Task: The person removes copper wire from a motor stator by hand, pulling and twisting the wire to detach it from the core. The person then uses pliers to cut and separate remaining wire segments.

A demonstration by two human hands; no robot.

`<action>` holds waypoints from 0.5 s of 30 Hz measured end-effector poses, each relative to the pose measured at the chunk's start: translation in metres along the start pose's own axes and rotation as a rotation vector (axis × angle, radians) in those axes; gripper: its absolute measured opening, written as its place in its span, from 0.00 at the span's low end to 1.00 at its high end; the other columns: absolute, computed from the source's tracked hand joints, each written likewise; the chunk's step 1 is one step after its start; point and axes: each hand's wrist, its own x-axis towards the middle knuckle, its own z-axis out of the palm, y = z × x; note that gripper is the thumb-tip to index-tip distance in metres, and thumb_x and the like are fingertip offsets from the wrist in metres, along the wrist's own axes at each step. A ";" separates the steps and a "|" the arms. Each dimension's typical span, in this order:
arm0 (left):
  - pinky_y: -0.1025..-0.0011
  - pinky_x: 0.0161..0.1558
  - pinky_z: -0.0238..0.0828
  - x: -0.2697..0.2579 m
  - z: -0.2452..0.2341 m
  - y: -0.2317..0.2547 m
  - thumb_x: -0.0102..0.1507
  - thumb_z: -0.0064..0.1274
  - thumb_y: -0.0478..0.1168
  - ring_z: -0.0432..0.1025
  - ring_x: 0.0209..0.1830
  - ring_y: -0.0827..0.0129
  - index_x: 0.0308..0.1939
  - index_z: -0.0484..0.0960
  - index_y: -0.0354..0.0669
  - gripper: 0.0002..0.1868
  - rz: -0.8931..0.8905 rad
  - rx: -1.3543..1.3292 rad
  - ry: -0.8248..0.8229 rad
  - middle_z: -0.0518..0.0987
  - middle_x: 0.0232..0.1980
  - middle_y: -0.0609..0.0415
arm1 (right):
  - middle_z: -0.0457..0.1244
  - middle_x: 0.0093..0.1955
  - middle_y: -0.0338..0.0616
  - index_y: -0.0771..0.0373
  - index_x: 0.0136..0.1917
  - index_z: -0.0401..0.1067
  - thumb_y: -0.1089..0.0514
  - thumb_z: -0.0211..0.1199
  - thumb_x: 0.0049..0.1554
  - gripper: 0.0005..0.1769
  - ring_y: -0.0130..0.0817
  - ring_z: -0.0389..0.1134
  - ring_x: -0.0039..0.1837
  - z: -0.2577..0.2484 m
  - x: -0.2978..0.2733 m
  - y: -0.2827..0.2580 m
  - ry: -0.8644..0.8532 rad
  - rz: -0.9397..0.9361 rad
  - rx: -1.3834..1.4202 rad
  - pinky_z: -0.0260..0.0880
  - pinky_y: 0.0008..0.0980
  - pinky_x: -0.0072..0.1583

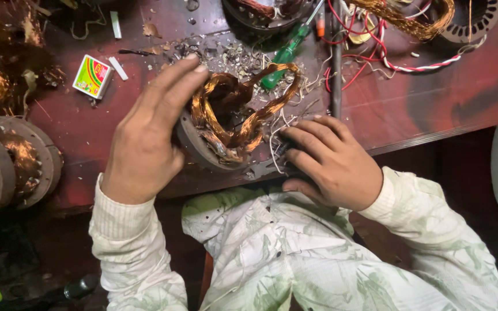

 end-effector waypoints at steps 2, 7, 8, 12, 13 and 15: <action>0.59 0.72 0.70 0.000 -0.001 0.005 0.47 0.48 0.15 0.67 0.75 0.45 0.74 0.66 0.48 0.50 -0.015 0.012 -0.011 0.68 0.76 0.48 | 0.62 0.66 0.54 0.64 0.52 0.72 0.43 0.70 0.50 0.26 0.52 0.62 0.69 0.000 0.001 0.001 -0.001 -0.027 -0.020 0.58 0.55 0.69; 0.58 0.71 0.70 -0.004 -0.009 0.016 0.53 0.45 0.15 0.69 0.74 0.45 0.75 0.66 0.49 0.46 -0.025 0.073 -0.003 0.68 0.76 0.48 | 0.65 0.58 0.47 0.61 0.45 0.72 0.51 0.73 0.52 0.15 0.48 0.64 0.64 0.003 0.002 0.011 0.059 -0.159 0.050 0.61 0.55 0.67; 0.59 0.71 0.70 -0.005 -0.011 0.019 0.56 0.45 0.15 0.69 0.74 0.46 0.75 0.66 0.49 0.44 -0.025 0.084 0.001 0.69 0.76 0.48 | 0.65 0.57 0.47 0.61 0.45 0.72 0.53 0.73 0.51 0.15 0.48 0.65 0.63 0.004 0.001 0.013 0.080 -0.177 0.052 0.63 0.54 0.66; 0.60 0.74 0.70 -0.001 -0.020 0.028 0.61 0.44 0.16 0.71 0.73 0.48 0.74 0.69 0.45 0.38 -0.003 0.097 0.012 0.72 0.74 0.46 | 0.65 0.55 0.49 0.63 0.45 0.72 0.56 0.76 0.51 0.15 0.49 0.67 0.57 0.000 -0.010 0.021 0.182 -0.228 0.187 0.68 0.50 0.59; 0.59 0.72 0.70 0.003 -0.023 0.030 0.60 0.45 0.16 0.72 0.71 0.48 0.71 0.70 0.42 0.36 0.001 0.114 0.034 0.73 0.71 0.44 | 0.65 0.55 0.50 0.64 0.45 0.72 0.57 0.76 0.52 0.15 0.50 0.67 0.56 -0.005 -0.014 0.025 0.215 -0.230 0.247 0.69 0.48 0.57; 0.57 0.68 0.71 0.010 -0.028 0.037 0.58 0.46 0.17 0.74 0.67 0.47 0.66 0.72 0.35 0.32 0.011 0.148 0.076 0.76 0.66 0.41 | 0.65 0.54 0.50 0.64 0.47 0.72 0.56 0.74 0.52 0.16 0.49 0.69 0.54 -0.017 -0.023 0.035 0.362 -0.216 0.571 0.71 0.50 0.56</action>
